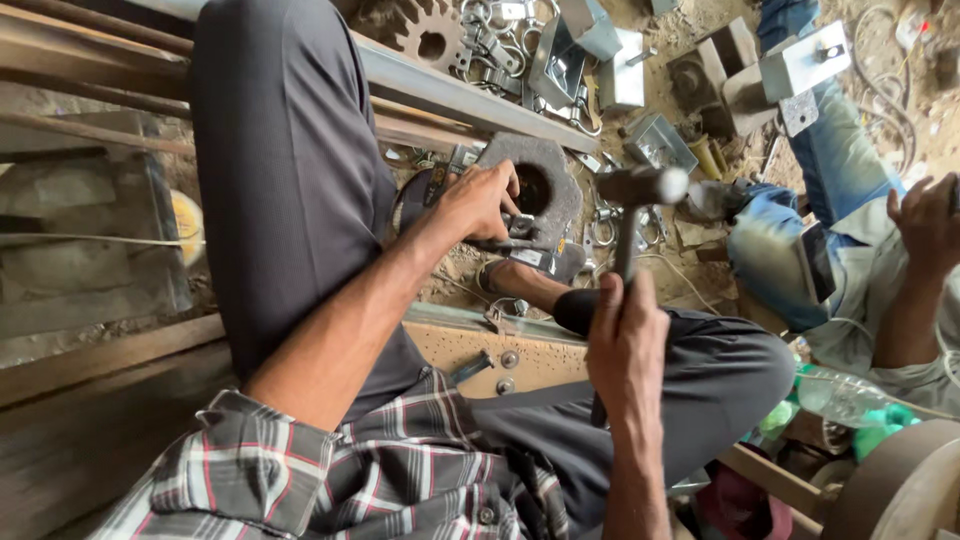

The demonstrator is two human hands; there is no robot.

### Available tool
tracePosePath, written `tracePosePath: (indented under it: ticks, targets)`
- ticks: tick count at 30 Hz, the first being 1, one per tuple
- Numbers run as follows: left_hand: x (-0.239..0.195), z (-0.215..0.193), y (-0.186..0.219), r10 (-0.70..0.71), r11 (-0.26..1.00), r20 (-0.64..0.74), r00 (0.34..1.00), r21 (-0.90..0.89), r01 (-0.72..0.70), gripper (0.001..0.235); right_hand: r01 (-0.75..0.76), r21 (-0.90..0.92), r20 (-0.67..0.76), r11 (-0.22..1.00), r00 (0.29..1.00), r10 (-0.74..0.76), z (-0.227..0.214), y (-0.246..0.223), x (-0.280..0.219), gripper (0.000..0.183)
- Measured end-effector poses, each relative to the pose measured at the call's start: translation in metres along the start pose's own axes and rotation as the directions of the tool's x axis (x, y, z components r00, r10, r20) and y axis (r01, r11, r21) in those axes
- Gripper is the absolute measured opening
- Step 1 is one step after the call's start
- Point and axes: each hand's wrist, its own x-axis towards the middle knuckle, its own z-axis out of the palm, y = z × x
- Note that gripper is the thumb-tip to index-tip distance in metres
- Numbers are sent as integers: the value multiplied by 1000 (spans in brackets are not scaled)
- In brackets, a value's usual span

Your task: The person uses a hammer and a metal rod to shape metal components inside a hexagonal metal fixture. They position the rod against the component and strike it repeatedly with the hammer.

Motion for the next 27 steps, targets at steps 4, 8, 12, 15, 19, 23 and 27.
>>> tracePosePath:
  ticks: [4, 8, 12, 15, 19, 23, 27]
  targets:
    - [5, -2, -3, -8, 1000, -19, 1000, -6, 8, 74, 170, 49, -133, 984, 978, -163, -3, -15, -1, 27]
    - [3, 1, -5, -11, 1000, -21, 1000, -10, 11, 76, 223, -52, -86, 973, 970, -227, 31, -6, -2, 24]
    - [7, 2, -8, -6, 1000, -17, 1000, 29, 6, 75, 155, 70, 148, 985, 975, -164, 45, 25, 2, 24]
    - [3, 6, -10, 36, 999, -30, 999, -20, -36, 77, -69, 329, 246, 942, 969, -15, 43, 41, -4, 29]
    - [0, 20, -2, 94, 994, -224, 970, 69, -80, 38, -381, 600, 332, 704, 919, 215, 46, 46, -13, 33]
    - [0, 19, 14, 73, 997, -282, 957, -15, -81, 20, -495, 648, 362, 579, 869, 339, 50, 48, -19, 34]
    - [19, -7, 17, 9, 979, -543, 840, -165, -117, 23, -570, 612, 338, 547, 815, 471, 51, 48, -15, 29]
